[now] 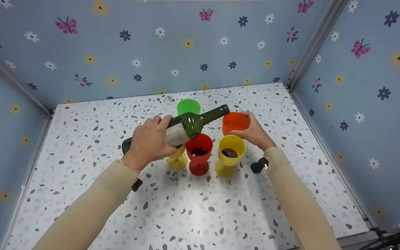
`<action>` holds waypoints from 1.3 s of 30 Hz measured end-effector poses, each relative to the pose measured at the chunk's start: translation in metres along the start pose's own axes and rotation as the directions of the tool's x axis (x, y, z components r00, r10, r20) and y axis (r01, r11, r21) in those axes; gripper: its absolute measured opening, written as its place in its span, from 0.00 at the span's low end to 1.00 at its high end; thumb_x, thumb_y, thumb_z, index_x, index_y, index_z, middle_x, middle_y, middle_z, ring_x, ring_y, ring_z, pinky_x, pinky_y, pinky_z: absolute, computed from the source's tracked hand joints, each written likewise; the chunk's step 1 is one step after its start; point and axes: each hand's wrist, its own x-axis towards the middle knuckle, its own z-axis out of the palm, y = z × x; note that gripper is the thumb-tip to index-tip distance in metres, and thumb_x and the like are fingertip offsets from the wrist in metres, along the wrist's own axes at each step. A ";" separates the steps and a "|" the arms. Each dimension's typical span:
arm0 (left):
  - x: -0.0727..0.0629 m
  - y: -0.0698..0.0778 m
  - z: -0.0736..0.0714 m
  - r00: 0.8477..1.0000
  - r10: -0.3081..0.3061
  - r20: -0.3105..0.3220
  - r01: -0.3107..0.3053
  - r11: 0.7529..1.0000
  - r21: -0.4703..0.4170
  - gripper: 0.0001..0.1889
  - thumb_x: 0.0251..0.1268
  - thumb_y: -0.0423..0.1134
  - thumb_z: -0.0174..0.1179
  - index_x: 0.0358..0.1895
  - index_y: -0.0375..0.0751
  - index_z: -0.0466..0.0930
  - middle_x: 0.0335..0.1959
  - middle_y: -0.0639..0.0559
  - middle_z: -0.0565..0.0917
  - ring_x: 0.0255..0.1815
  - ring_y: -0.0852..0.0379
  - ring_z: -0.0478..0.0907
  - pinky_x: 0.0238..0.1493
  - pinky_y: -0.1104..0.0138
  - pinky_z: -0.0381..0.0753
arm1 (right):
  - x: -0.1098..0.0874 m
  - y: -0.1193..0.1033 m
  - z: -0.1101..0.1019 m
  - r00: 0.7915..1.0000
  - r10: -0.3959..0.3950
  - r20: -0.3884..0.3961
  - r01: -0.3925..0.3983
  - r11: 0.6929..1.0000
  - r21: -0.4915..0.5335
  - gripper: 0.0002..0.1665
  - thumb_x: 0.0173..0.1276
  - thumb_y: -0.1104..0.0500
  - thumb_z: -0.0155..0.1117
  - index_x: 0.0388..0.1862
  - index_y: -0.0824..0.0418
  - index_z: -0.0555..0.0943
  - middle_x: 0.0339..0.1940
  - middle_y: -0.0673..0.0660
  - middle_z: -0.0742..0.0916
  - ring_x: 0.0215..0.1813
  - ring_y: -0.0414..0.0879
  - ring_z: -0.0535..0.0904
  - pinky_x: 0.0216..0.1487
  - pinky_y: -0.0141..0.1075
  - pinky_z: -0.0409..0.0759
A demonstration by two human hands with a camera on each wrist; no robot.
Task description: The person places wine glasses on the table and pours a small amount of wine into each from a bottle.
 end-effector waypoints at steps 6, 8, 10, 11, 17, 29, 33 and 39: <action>0.011 0.000 -0.001 0.999 0.011 0.037 -0.011 1.000 0.006 0.42 0.40 0.49 0.72 0.65 0.39 0.71 0.46 0.38 0.79 0.40 0.42 0.75 0.35 0.48 0.80 | -0.001 -0.001 0.000 1.000 0.014 0.004 -0.014 1.000 0.023 0.57 0.51 0.44 0.80 0.74 0.49 0.57 0.67 0.54 0.73 0.63 0.52 0.71 0.63 0.47 0.72; 0.013 -0.001 -0.001 0.999 0.014 0.043 -0.015 1.000 0.014 0.42 0.40 0.50 0.72 0.64 0.38 0.72 0.44 0.38 0.79 0.38 0.42 0.74 0.33 0.48 0.79 | 0.000 -0.001 0.001 1.000 0.021 0.006 -0.022 0.999 0.038 0.57 0.52 0.45 0.80 0.74 0.48 0.57 0.66 0.54 0.74 0.62 0.53 0.71 0.61 0.47 0.74; 0.016 -0.002 0.001 0.999 0.018 0.046 -0.019 1.000 0.024 0.41 0.40 0.49 0.71 0.64 0.38 0.72 0.42 0.39 0.79 0.36 0.43 0.74 0.30 0.50 0.79 | 0.000 0.000 0.003 0.999 0.033 0.008 -0.033 0.998 0.053 0.57 0.51 0.45 0.81 0.74 0.47 0.57 0.65 0.54 0.74 0.62 0.53 0.72 0.59 0.47 0.76; 0.017 -0.002 0.002 0.999 0.021 0.048 -0.022 0.999 0.029 0.41 0.39 0.49 0.71 0.63 0.38 0.72 0.41 0.39 0.79 0.35 0.43 0.74 0.29 0.50 0.79 | 0.000 0.000 0.003 0.999 0.040 0.009 -0.041 0.997 0.059 0.57 0.51 0.45 0.81 0.74 0.47 0.56 0.65 0.54 0.74 0.61 0.53 0.72 0.58 0.47 0.76; 0.025 -0.001 0.006 0.997 0.012 0.076 -0.016 0.999 0.047 0.40 0.38 0.50 0.71 0.61 0.39 0.73 0.39 0.40 0.78 0.34 0.43 0.73 0.29 0.50 0.78 | -0.002 0.002 0.006 0.997 0.079 0.021 -0.080 0.993 0.085 0.57 0.50 0.43 0.81 0.74 0.43 0.56 0.65 0.53 0.74 0.62 0.53 0.71 0.56 0.48 0.77; 0.038 0.003 0.002 0.994 0.016 0.111 -0.024 0.997 0.076 0.40 0.40 0.52 0.73 0.60 0.39 0.73 0.40 0.39 0.78 0.37 0.40 0.75 0.32 0.45 0.79 | 0.003 -0.004 0.007 0.997 0.071 0.027 -0.074 0.989 0.127 0.54 0.53 0.49 0.80 0.72 0.42 0.57 0.62 0.52 0.76 0.60 0.52 0.73 0.54 0.48 0.78; 0.041 0.005 0.003 0.991 0.023 0.128 -0.035 0.995 0.092 0.40 0.40 0.52 0.73 0.60 0.39 0.73 0.41 0.39 0.78 0.37 0.40 0.76 0.34 0.44 0.79 | 0.001 -0.003 0.008 0.997 0.078 0.028 -0.080 0.989 0.123 0.53 0.53 0.49 0.80 0.72 0.41 0.58 0.62 0.51 0.76 0.60 0.51 0.73 0.53 0.48 0.78; 0.049 0.011 0.004 0.990 0.036 0.134 -0.053 0.991 0.126 0.36 0.40 0.51 0.72 0.57 0.42 0.73 0.42 0.39 0.79 0.38 0.41 0.75 0.36 0.44 0.79 | 0.000 -0.001 0.004 0.997 0.070 0.013 -0.071 0.988 0.136 0.53 0.52 0.49 0.80 0.71 0.41 0.58 0.62 0.51 0.76 0.60 0.51 0.72 0.53 0.49 0.77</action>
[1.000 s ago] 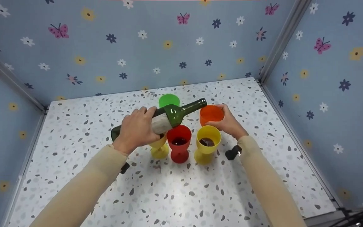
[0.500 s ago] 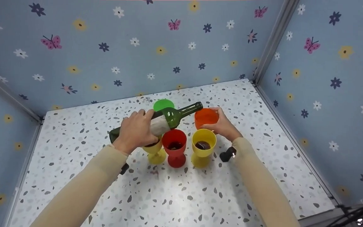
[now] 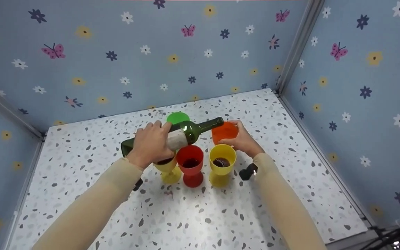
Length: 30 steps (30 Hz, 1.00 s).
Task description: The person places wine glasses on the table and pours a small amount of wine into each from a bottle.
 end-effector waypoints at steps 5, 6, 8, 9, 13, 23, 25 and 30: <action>0.003 0.001 -0.002 1.000 0.010 0.012 -0.010 1.000 0.020 0.35 0.40 0.49 0.72 0.57 0.42 0.73 0.44 0.37 0.79 0.40 0.40 0.75 0.39 0.43 0.78 | -0.001 -0.001 0.000 1.000 0.002 -0.001 -0.002 1.000 0.002 0.53 0.51 0.48 0.80 0.71 0.40 0.59 0.62 0.50 0.77 0.61 0.51 0.72 0.53 0.49 0.77; 0.004 0.001 -0.002 1.000 0.010 0.013 -0.011 1.000 0.021 0.35 0.40 0.49 0.72 0.56 0.42 0.73 0.45 0.37 0.79 0.40 0.40 0.75 0.39 0.43 0.78 | -0.001 -0.001 0.000 1.000 0.002 -0.002 -0.002 1.000 0.000 0.53 0.51 0.48 0.81 0.71 0.40 0.59 0.62 0.50 0.77 0.61 0.51 0.72 0.53 0.49 0.77; 0.005 0.001 -0.002 1.000 0.010 0.016 -0.010 1.000 0.029 0.35 0.40 0.49 0.72 0.57 0.42 0.73 0.46 0.37 0.79 0.41 0.40 0.75 0.41 0.42 0.78 | -0.001 -0.002 0.000 1.000 0.001 -0.001 -0.001 1.000 -0.005 0.53 0.51 0.48 0.81 0.71 0.40 0.58 0.62 0.51 0.77 0.61 0.51 0.72 0.53 0.49 0.77; 0.005 0.000 -0.002 1.000 0.009 0.017 -0.010 0.999 0.034 0.36 0.41 0.50 0.72 0.57 0.42 0.73 0.46 0.37 0.79 0.41 0.40 0.75 0.42 0.42 0.78 | 0.000 -0.002 0.000 1.000 0.001 -0.002 -0.001 1.000 -0.009 0.53 0.51 0.48 0.81 0.71 0.40 0.58 0.62 0.51 0.77 0.61 0.51 0.72 0.53 0.49 0.77; 0.005 0.000 -0.001 1.000 0.016 0.020 -0.017 0.999 0.050 0.37 0.41 0.50 0.72 0.58 0.42 0.72 0.49 0.37 0.79 0.43 0.39 0.75 0.44 0.40 0.77 | 0.001 -0.001 0.000 1.000 0.009 -0.001 -0.009 1.000 -0.015 0.54 0.52 0.48 0.80 0.72 0.41 0.58 0.63 0.51 0.76 0.61 0.51 0.72 0.53 0.49 0.77; 0.007 0.001 -0.002 1.000 0.025 0.019 -0.027 0.996 0.079 0.35 0.42 0.50 0.72 0.57 0.42 0.73 0.47 0.37 0.80 0.44 0.38 0.75 0.44 0.40 0.77 | 0.000 -0.002 0.001 1.000 0.020 0.008 -0.020 0.999 -0.028 0.53 0.53 0.48 0.79 0.72 0.42 0.57 0.62 0.51 0.77 0.60 0.52 0.72 0.54 0.49 0.77; 0.008 0.001 -0.002 0.999 0.030 0.018 -0.032 0.996 0.084 0.36 0.41 0.50 0.73 0.57 0.42 0.73 0.48 0.37 0.79 0.45 0.38 0.75 0.45 0.40 0.77 | 0.000 -0.002 0.000 1.000 0.019 0.006 -0.019 0.999 -0.030 0.53 0.53 0.48 0.79 0.72 0.42 0.57 0.63 0.51 0.76 0.61 0.52 0.72 0.54 0.49 0.77; 0.008 0.002 -0.004 0.999 0.041 0.016 -0.043 0.994 0.096 0.37 0.40 0.51 0.74 0.58 0.41 0.73 0.49 0.37 0.79 0.46 0.37 0.75 0.46 0.38 0.76 | 0.000 -0.001 0.000 1.000 0.019 -0.002 -0.019 0.999 -0.035 0.53 0.53 0.48 0.79 0.73 0.41 0.57 0.63 0.51 0.76 0.61 0.52 0.72 0.55 0.49 0.77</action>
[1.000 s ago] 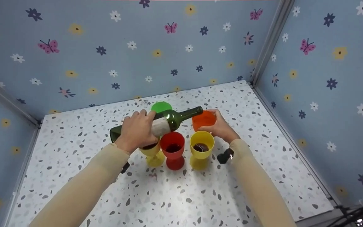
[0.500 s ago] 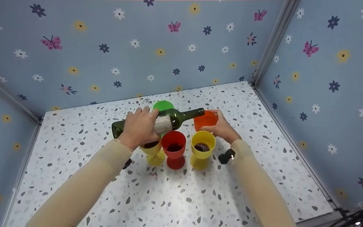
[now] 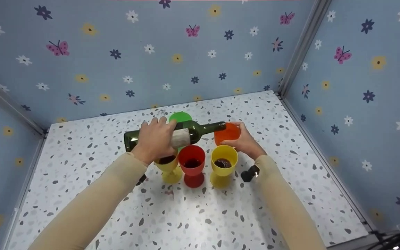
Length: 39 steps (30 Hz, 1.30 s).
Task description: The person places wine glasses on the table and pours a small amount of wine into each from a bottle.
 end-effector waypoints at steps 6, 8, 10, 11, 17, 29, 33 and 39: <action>0.000 0.000 0.001 1.000 -0.004 0.008 0.004 1.000 0.012 0.37 0.40 0.50 0.74 0.58 0.42 0.73 0.49 0.37 0.79 0.47 0.37 0.75 0.46 0.38 0.76 | 0.000 0.001 0.001 1.000 -0.005 0.003 0.005 1.000 0.006 0.53 0.53 0.48 0.79 0.72 0.41 0.57 0.63 0.51 0.77 0.61 0.52 0.72 0.56 0.50 0.77; 0.001 -0.001 0.002 1.000 -0.001 0.009 0.001 1.000 0.013 0.36 0.41 0.50 0.73 0.57 0.42 0.73 0.49 0.37 0.79 0.47 0.37 0.75 0.47 0.38 0.75 | 0.001 0.002 0.001 1.000 -0.010 0.003 0.010 1.000 0.011 0.53 0.53 0.48 0.79 0.72 0.41 0.57 0.62 0.51 0.77 0.61 0.52 0.73 0.55 0.50 0.76; 0.002 0.000 0.002 1.000 0.005 0.010 -0.005 1.000 0.012 0.35 0.42 0.49 0.73 0.57 0.42 0.72 0.49 0.37 0.79 0.47 0.37 0.75 0.47 0.38 0.75 | 0.000 0.003 0.000 1.000 -0.014 0.001 0.014 1.000 0.019 0.53 0.53 0.47 0.80 0.72 0.40 0.57 0.62 0.51 0.77 0.61 0.52 0.73 0.55 0.51 0.76; 0.002 0.000 0.001 1.000 0.008 0.009 -0.008 1.000 0.014 0.34 0.42 0.49 0.73 0.56 0.42 0.72 0.50 0.37 0.79 0.47 0.37 0.75 0.47 0.38 0.75 | 0.000 0.003 0.000 1.000 -0.017 0.001 0.017 1.000 0.022 0.53 0.53 0.47 0.79 0.72 0.40 0.57 0.62 0.51 0.77 0.61 0.52 0.73 0.55 0.51 0.76; 0.002 0.001 0.000 1.000 0.023 -0.010 -0.023 0.999 0.035 0.34 0.41 0.49 0.73 0.55 0.41 0.73 0.49 0.37 0.79 0.47 0.37 0.75 0.45 0.40 0.76 | -0.001 0.005 0.000 0.999 -0.038 0.016 0.037 0.999 0.034 0.51 0.55 0.50 0.78 0.72 0.41 0.57 0.62 0.52 0.78 0.60 0.52 0.73 0.55 0.51 0.76; 0.005 0.001 -0.002 0.999 0.031 -0.008 -0.031 0.999 0.032 0.38 0.40 0.50 0.75 0.58 0.41 0.72 0.53 0.36 0.78 0.50 0.36 0.75 0.47 0.40 0.76 | -0.001 0.003 -0.003 0.999 -0.038 0.014 0.037 0.999 0.021 0.53 0.54 0.47 0.79 0.73 0.41 0.56 0.63 0.52 0.77 0.61 0.53 0.73 0.56 0.51 0.76; 0.005 0.001 -0.003 0.999 0.039 -0.009 -0.039 0.999 0.030 0.38 0.39 0.50 0.76 0.57 0.41 0.72 0.52 0.37 0.78 0.49 0.37 0.75 0.46 0.41 0.76 | -0.001 0.004 -0.002 0.999 -0.039 0.014 0.039 0.999 0.019 0.53 0.54 0.46 0.79 0.72 0.41 0.57 0.62 0.52 0.78 0.60 0.53 0.74 0.55 0.51 0.76; 0.005 0.001 -0.003 0.999 0.041 -0.007 -0.041 0.999 0.034 0.38 0.38 0.49 0.77 0.57 0.42 0.72 0.51 0.38 0.78 0.49 0.37 0.75 0.46 0.41 0.75 | -0.001 0.003 -0.001 0.999 -0.032 0.018 0.031 0.999 0.027 0.53 0.53 0.46 0.79 0.72 0.40 0.57 0.61 0.50 0.79 0.60 0.52 0.74 0.55 0.51 0.75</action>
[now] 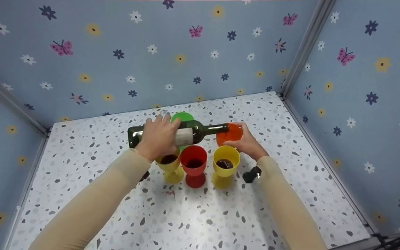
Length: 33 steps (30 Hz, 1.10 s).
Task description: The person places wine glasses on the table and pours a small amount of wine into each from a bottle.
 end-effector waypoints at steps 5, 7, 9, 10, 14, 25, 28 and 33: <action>0.002 0.000 -0.001 1.000 0.001 0.006 -0.001 1.000 0.001 0.36 0.38 0.48 0.75 0.56 0.43 0.72 0.50 0.38 0.78 0.49 0.37 0.75 0.46 0.42 0.75 | 0.001 -0.001 -0.001 1.000 -0.013 -0.006 0.013 1.000 0.019 0.53 0.53 0.48 0.80 0.71 0.41 0.58 0.61 0.50 0.79 0.60 0.52 0.75 0.56 0.52 0.75; 0.003 0.000 -0.001 1.000 -0.003 0.012 0.003 1.000 0.005 0.36 0.39 0.48 0.75 0.57 0.43 0.72 0.51 0.38 0.78 0.49 0.37 0.74 0.46 0.42 0.75 | 0.001 -0.001 -0.001 1.000 -0.021 -0.007 0.021 1.000 0.020 0.52 0.53 0.48 0.80 0.71 0.41 0.58 0.61 0.51 0.80 0.59 0.52 0.75 0.55 0.52 0.75; 0.003 -0.001 -0.001 1.000 -0.010 0.019 0.009 1.000 0.010 0.36 0.40 0.48 0.75 0.57 0.43 0.72 0.52 0.38 0.78 0.50 0.37 0.74 0.47 0.41 0.75 | 0.002 -0.002 0.000 1.000 -0.021 -0.004 0.021 1.000 0.016 0.53 0.53 0.48 0.80 0.71 0.41 0.57 0.61 0.51 0.79 0.59 0.52 0.75 0.55 0.51 0.76; 0.003 -0.001 0.000 1.000 -0.015 0.025 0.014 1.000 0.011 0.36 0.40 0.48 0.74 0.58 0.43 0.72 0.52 0.38 0.78 0.51 0.37 0.74 0.48 0.41 0.75 | 0.002 -0.002 0.000 1.000 -0.017 0.001 0.017 1.000 0.012 0.53 0.53 0.47 0.80 0.71 0.41 0.57 0.61 0.51 0.79 0.59 0.52 0.75 0.54 0.51 0.76; 0.003 -0.001 0.001 0.999 -0.022 0.038 0.021 1.000 0.014 0.36 0.41 0.47 0.74 0.58 0.43 0.72 0.54 0.37 0.78 0.52 0.37 0.74 0.48 0.41 0.75 | 0.002 -0.001 0.001 1.000 -0.003 0.000 0.003 1.000 -0.002 0.53 0.53 0.47 0.80 0.71 0.41 0.57 0.61 0.51 0.79 0.59 0.52 0.75 0.53 0.50 0.77; 0.001 0.001 0.002 0.999 -0.021 0.047 0.021 1.000 0.013 0.39 0.39 0.48 0.76 0.59 0.43 0.71 0.54 0.37 0.77 0.52 0.37 0.74 0.48 0.42 0.75 | 0.001 0.001 0.001 1.000 0.000 0.013 0.000 1.000 0.019 0.52 0.56 0.50 0.79 0.72 0.41 0.57 0.63 0.53 0.79 0.62 0.53 0.74 0.62 0.53 0.69; 0.002 0.001 0.003 0.998 -0.024 0.051 0.024 1.000 0.006 0.39 0.40 0.49 0.75 0.60 0.43 0.71 0.55 0.37 0.77 0.53 0.37 0.73 0.50 0.40 0.74 | -0.001 -0.002 0.001 1.000 -0.007 0.014 0.007 1.000 0.013 0.52 0.56 0.51 0.78 0.72 0.42 0.56 0.63 0.53 0.79 0.61 0.53 0.74 0.59 0.52 0.71; 0.003 0.000 0.004 0.999 -0.024 0.049 0.023 1.000 0.010 0.39 0.40 0.50 0.75 0.60 0.43 0.71 0.57 0.37 0.77 0.55 0.36 0.73 0.52 0.39 0.74 | 0.001 0.001 0.001 1.000 -0.023 0.003 0.023 1.000 0.013 0.52 0.53 0.48 0.80 0.70 0.40 0.58 0.61 0.51 0.80 0.59 0.52 0.75 0.55 0.51 0.75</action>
